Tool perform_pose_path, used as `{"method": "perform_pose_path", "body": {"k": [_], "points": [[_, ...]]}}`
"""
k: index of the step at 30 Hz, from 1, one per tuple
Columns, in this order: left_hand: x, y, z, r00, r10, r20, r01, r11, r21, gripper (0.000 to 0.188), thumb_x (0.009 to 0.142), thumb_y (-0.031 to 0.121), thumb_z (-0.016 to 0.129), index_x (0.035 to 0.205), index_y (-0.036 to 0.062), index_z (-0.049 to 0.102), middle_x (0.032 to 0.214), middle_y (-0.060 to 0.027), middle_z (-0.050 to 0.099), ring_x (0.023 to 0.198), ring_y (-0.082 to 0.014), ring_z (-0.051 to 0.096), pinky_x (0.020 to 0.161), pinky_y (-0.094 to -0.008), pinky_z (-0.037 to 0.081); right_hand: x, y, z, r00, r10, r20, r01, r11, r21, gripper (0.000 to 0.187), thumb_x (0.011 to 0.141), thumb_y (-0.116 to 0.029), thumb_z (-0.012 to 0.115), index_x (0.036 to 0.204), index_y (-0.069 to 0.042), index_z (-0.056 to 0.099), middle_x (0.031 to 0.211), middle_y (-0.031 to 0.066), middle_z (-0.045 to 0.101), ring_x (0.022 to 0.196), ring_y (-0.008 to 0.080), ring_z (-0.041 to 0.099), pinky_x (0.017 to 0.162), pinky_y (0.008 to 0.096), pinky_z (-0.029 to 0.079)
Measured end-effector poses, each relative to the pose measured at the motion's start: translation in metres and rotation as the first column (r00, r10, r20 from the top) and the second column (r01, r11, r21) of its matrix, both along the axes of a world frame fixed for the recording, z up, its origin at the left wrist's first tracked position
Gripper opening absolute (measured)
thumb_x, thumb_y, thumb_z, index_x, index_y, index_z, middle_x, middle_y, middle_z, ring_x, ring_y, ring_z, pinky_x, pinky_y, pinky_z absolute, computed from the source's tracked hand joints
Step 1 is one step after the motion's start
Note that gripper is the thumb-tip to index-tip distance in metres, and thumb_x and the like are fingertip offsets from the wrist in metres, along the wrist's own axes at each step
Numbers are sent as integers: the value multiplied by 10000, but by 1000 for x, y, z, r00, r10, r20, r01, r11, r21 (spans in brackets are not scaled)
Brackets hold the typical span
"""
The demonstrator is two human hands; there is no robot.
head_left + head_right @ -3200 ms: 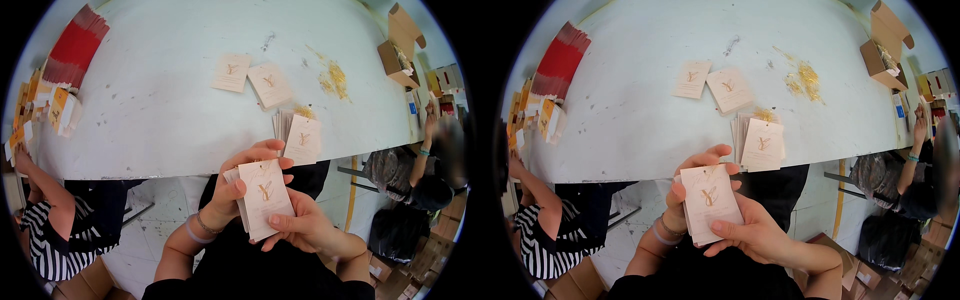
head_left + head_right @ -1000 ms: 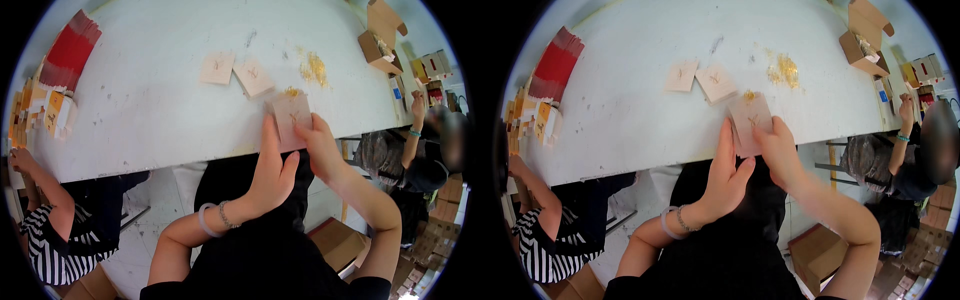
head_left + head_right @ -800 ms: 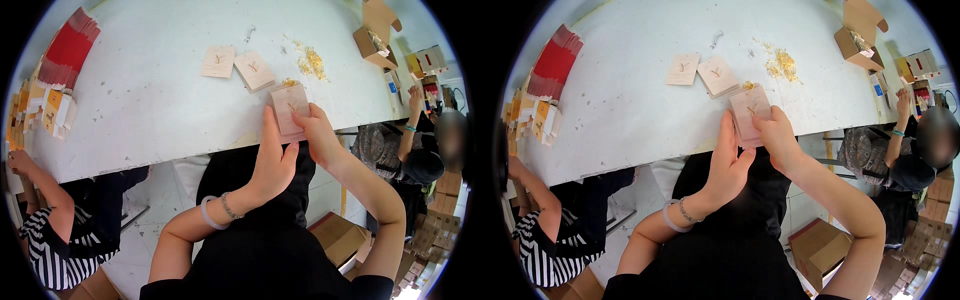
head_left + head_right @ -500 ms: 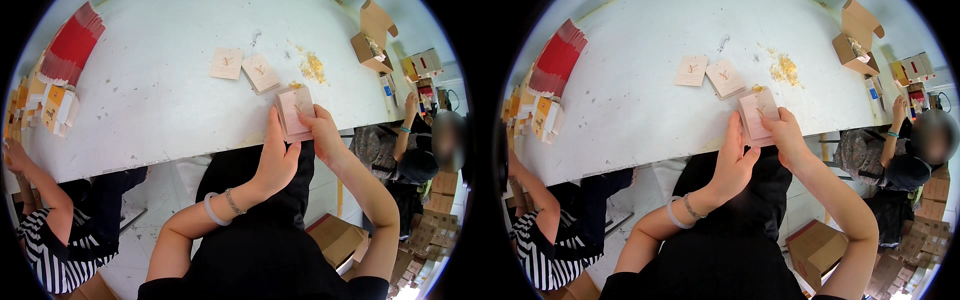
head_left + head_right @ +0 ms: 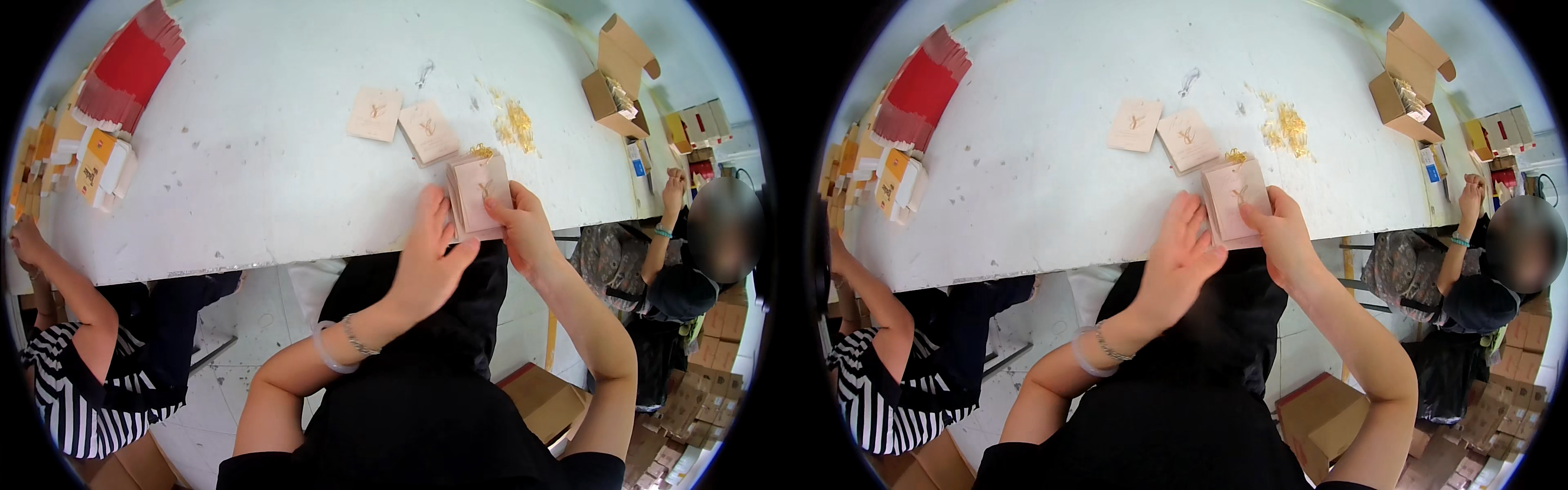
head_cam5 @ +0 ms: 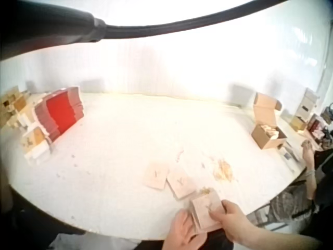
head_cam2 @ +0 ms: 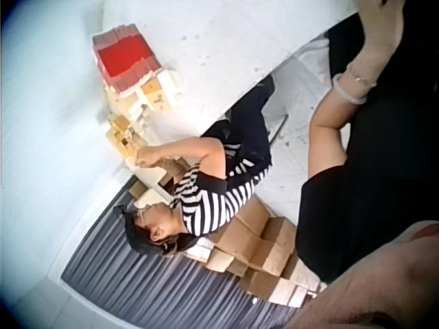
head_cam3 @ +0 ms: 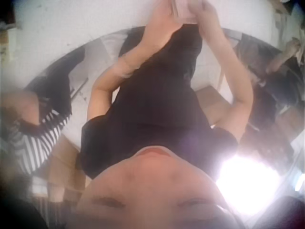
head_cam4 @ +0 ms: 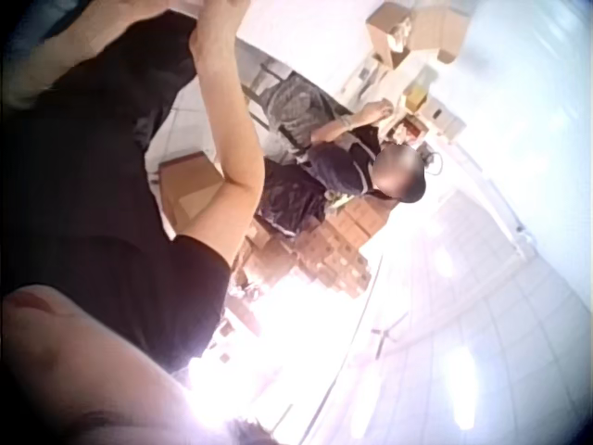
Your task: The person assembles small gift tags by hand, attaching gold ribbons to the top of each tag. They work through a stack of tags, tying the ribbons and placing the finished items into a cardboard box. The process involves repetitive manual manipulation of the tags and ribbons.
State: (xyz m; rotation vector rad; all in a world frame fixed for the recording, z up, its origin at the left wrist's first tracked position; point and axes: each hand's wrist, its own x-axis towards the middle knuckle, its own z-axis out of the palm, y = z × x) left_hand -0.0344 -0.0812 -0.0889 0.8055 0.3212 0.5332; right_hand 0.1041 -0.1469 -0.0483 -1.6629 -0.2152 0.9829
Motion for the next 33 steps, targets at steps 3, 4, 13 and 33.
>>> {"method": "perform_pose_path", "body": {"k": [3,4,13,33], "points": [[-11,25,0,996,84,-41,-82,995,57,921,846,20,703,1500,25,55,1524,-261,167,1448,-328,179,1161,-461,199,-3,-7,14,986,13,-168,-5,999,47,339,931,-45,552,1244,64,481,1164,147,594,1073,208,586,958,358,462],[-13,35,1,996,88,-20,-86,993,84,1027,810,109,764,1513,60,18,1527,-270,150,1445,-334,184,1158,-461,208,-6,-9,22,970,23,-241,-9,998,60,356,936,-49,556,1263,66,474,1184,151,594,1088,216,592,969,365,468],[13,19,-2,905,-134,404,276,907,-318,1265,638,378,888,1537,181,20,1409,-199,436,1235,-380,521,999,-492,476,-30,-27,50,712,95,-695,-15,993,120,400,978,-103,523,1325,66,418,1300,146,524,1194,240,543,1042,419,432],[26,45,-9,939,-68,337,224,865,-448,707,759,269,725,1384,185,407,1236,-140,505,1160,-313,537,1004,-490,477,-22,-13,54,798,34,-601,43,992,114,532,892,-17,635,1330,80,348,1305,143,474,1251,214,461,1068,375,391]]}}
